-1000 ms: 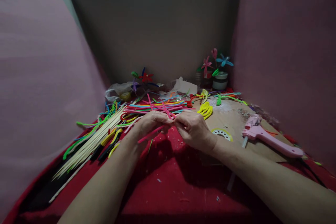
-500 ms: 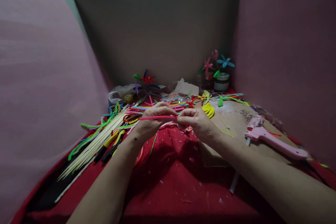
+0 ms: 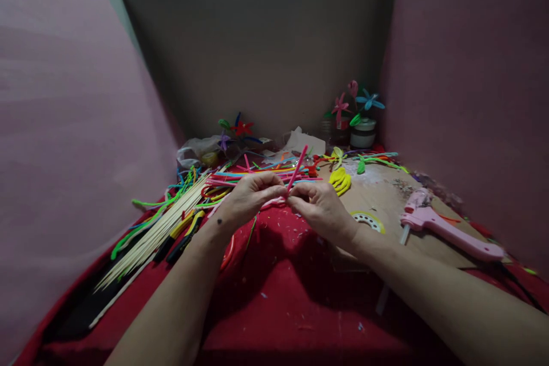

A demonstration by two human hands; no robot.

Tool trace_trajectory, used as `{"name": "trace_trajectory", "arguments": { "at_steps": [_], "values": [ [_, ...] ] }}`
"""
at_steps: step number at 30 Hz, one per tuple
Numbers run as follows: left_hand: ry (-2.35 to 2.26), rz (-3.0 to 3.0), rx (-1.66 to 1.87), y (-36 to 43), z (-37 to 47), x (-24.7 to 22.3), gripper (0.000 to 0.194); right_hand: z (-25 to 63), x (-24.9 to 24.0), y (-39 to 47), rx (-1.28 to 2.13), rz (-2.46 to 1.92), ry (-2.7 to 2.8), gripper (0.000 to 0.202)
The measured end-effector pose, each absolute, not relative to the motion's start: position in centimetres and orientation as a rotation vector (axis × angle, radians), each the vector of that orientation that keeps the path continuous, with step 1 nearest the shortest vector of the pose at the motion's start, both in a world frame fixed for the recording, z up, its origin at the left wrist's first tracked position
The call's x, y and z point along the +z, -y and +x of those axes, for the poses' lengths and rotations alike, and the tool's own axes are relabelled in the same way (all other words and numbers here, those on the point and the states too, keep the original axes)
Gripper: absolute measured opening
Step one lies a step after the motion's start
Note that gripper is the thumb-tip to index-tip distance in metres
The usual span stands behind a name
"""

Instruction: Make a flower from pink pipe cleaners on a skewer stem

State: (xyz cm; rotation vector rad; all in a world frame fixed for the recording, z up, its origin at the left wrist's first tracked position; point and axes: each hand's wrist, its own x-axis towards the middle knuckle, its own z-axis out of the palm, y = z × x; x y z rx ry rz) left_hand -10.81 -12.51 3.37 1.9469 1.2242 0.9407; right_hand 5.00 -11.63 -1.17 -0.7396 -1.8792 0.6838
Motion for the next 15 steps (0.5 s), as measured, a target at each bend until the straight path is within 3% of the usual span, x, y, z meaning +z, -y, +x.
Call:
{"name": "trace_trajectory", "arguments": {
  "at_steps": [6,15],
  "values": [
    [-1.206,2.034,0.916,12.6,-11.0,3.5,0.012,5.1,-0.9,11.2,0.97,-0.766,1.754,0.019],
    [-1.224,1.858,1.06,12.7,-9.7,2.3,0.013,5.0,-0.9,11.4,0.688,-0.846,1.751,0.021]
  ]
}}
